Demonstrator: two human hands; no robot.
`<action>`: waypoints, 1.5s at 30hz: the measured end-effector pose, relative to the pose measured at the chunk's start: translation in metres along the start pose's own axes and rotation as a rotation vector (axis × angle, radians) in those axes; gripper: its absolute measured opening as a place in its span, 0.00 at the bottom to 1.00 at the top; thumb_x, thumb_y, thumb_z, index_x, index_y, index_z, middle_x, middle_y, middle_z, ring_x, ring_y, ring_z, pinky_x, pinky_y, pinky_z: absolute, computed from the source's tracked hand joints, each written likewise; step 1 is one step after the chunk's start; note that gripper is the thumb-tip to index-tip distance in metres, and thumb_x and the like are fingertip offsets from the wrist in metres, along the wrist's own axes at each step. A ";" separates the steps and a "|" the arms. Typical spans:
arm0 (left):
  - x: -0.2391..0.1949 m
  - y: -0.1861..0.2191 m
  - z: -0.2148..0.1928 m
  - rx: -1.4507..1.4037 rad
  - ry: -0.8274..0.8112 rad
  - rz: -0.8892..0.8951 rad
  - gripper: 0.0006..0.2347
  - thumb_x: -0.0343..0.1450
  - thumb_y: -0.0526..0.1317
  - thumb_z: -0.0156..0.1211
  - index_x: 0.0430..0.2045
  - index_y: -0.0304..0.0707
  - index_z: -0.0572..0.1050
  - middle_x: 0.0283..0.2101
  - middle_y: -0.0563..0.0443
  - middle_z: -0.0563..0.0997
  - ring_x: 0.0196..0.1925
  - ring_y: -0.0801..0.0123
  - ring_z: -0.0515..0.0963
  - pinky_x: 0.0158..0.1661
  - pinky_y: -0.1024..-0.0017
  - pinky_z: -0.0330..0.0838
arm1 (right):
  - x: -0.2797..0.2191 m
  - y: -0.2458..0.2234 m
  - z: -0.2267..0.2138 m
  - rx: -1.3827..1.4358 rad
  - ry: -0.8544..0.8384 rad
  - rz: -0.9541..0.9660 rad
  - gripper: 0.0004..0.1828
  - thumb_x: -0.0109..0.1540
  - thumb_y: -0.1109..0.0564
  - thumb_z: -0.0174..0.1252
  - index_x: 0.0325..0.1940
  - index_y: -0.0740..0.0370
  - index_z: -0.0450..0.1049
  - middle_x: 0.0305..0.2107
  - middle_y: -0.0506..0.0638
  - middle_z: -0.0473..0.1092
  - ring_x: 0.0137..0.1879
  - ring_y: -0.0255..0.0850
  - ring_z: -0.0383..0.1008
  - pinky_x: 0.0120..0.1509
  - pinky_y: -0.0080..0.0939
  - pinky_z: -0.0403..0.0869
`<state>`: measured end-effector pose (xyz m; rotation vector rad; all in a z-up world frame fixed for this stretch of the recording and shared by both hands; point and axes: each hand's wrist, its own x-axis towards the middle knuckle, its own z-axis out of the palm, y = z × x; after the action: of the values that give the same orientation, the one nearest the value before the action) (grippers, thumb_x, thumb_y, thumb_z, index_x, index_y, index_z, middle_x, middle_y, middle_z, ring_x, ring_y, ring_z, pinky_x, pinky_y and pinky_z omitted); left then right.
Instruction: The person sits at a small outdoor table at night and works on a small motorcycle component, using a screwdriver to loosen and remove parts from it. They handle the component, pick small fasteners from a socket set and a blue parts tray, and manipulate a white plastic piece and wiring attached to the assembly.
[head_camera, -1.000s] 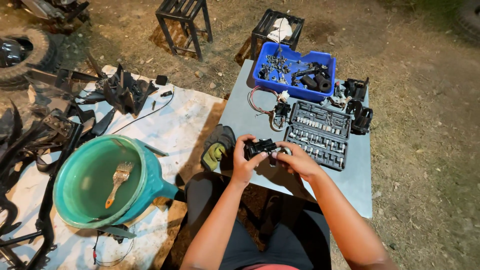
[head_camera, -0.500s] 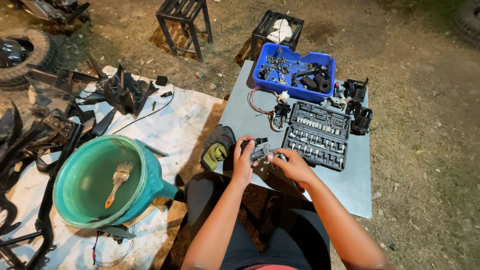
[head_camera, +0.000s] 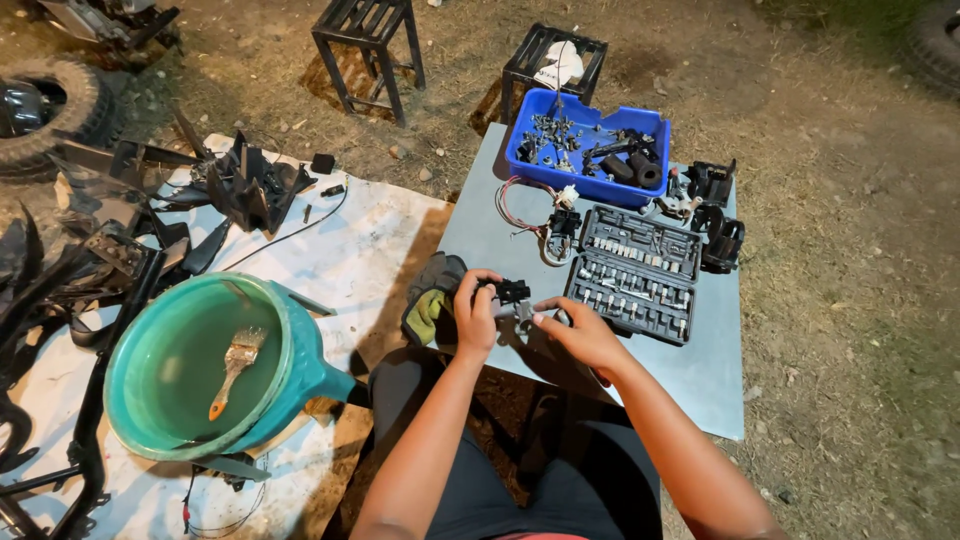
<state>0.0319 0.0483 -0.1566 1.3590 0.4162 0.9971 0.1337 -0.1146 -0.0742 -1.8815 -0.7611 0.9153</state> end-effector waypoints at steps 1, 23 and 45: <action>0.003 0.001 -0.002 -0.002 0.001 0.000 0.06 0.72 0.34 0.48 0.35 0.34 0.75 0.35 0.54 0.77 0.37 0.73 0.73 0.40 0.75 0.68 | 0.001 -0.001 -0.003 -0.002 0.000 0.000 0.19 0.62 0.48 0.61 0.53 0.58 0.77 0.30 0.48 0.74 0.36 0.33 0.72 0.43 0.35 0.71; 0.018 0.024 -0.018 0.132 -0.169 0.093 0.17 0.58 0.34 0.48 0.40 0.29 0.74 0.43 0.41 0.74 0.49 0.56 0.74 0.56 0.69 0.66 | 0.018 -0.004 -0.011 -0.095 -0.034 0.026 0.18 0.60 0.49 0.64 0.50 0.60 0.78 0.32 0.48 0.77 0.38 0.35 0.76 0.46 0.38 0.74; 0.132 -0.093 0.011 0.761 -0.165 0.007 0.11 0.62 0.44 0.71 0.30 0.41 0.78 0.38 0.48 0.81 0.42 0.56 0.82 0.44 0.61 0.76 | 0.194 0.033 0.009 -1.106 0.359 -0.212 0.07 0.64 0.61 0.55 0.45 0.65 0.72 0.42 0.63 0.75 0.44 0.59 0.81 0.43 0.53 0.80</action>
<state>0.1454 0.1541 -0.2032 2.1053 0.7068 0.7417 0.2358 0.0288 -0.1622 -2.6982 -1.3560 -0.0790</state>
